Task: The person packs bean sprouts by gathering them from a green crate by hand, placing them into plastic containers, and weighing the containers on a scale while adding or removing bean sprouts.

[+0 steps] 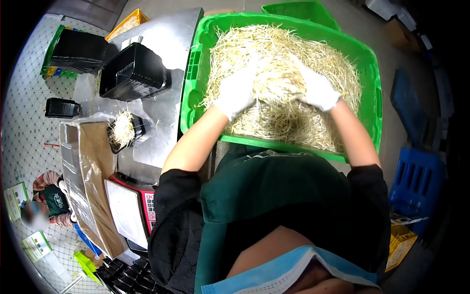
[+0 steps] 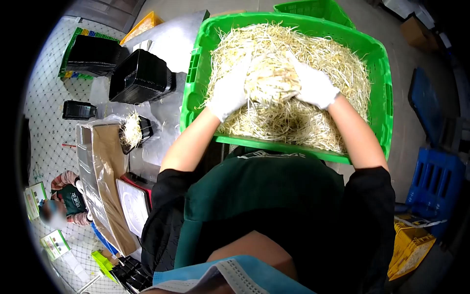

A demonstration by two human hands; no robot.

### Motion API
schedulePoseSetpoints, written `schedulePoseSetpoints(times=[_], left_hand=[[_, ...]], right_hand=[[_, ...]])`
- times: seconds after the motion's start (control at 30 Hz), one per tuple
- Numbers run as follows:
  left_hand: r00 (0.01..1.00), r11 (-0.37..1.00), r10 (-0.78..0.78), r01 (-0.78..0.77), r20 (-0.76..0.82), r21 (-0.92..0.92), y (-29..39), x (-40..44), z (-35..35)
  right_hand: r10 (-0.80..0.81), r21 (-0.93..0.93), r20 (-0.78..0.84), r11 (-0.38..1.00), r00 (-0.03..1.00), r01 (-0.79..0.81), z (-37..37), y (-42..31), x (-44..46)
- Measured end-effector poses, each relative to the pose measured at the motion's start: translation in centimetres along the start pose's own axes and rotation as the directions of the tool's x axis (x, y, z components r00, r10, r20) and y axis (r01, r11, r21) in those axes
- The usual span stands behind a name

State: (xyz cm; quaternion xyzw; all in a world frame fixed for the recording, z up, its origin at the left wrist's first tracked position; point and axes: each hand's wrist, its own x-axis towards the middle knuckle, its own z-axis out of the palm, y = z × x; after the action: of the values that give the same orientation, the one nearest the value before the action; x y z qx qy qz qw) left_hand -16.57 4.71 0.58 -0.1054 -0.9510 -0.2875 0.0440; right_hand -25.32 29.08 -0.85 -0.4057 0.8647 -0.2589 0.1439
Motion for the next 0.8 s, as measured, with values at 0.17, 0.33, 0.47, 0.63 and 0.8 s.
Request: schedulePoseSetpoints(times=[0.17, 0.33, 0.47, 0.63, 0.8], left_hand=[[0.981, 0.932, 0.186, -0.161, -0.048, 0.326, -2.7, -2.1, 0.0], [0.998, 0.935, 0.041, -0.051, 0.038, 0.352, -2.1, -3.2, -3.2], [0.983, 0.872, 0.098, -0.161, 0.158, 0.463, 0.7, -1.1, -1.1], [0.984, 0.919, -0.157, 0.116, 0.081, 0.377, 1.2, -3.9, -3.5], [0.942, 0.978, -0.198, 0.209, 0.272, -0.013, 3.4, -9.3, -3.2]], right_hand=[[0.276, -0.387, 0.149, 0.9, 0.95, -0.2, -4.1, -1.9, -1.9], [0.285, 0.416, 0.119, 0.855, 0.951, -0.308, -7.9, 2.7, -2.4], [0.312, 0.582, -0.027, 0.778, 0.95, -0.238, -6.1, -1.0, 1.5], [0.259, 0.462, 0.404, 0.77, 0.877, -0.44, -4.6, 2.0, 4.7], [0.255, 0.6, 0.311, 0.695, 0.916, -0.397, -2.4, 1.1, 7.5]])
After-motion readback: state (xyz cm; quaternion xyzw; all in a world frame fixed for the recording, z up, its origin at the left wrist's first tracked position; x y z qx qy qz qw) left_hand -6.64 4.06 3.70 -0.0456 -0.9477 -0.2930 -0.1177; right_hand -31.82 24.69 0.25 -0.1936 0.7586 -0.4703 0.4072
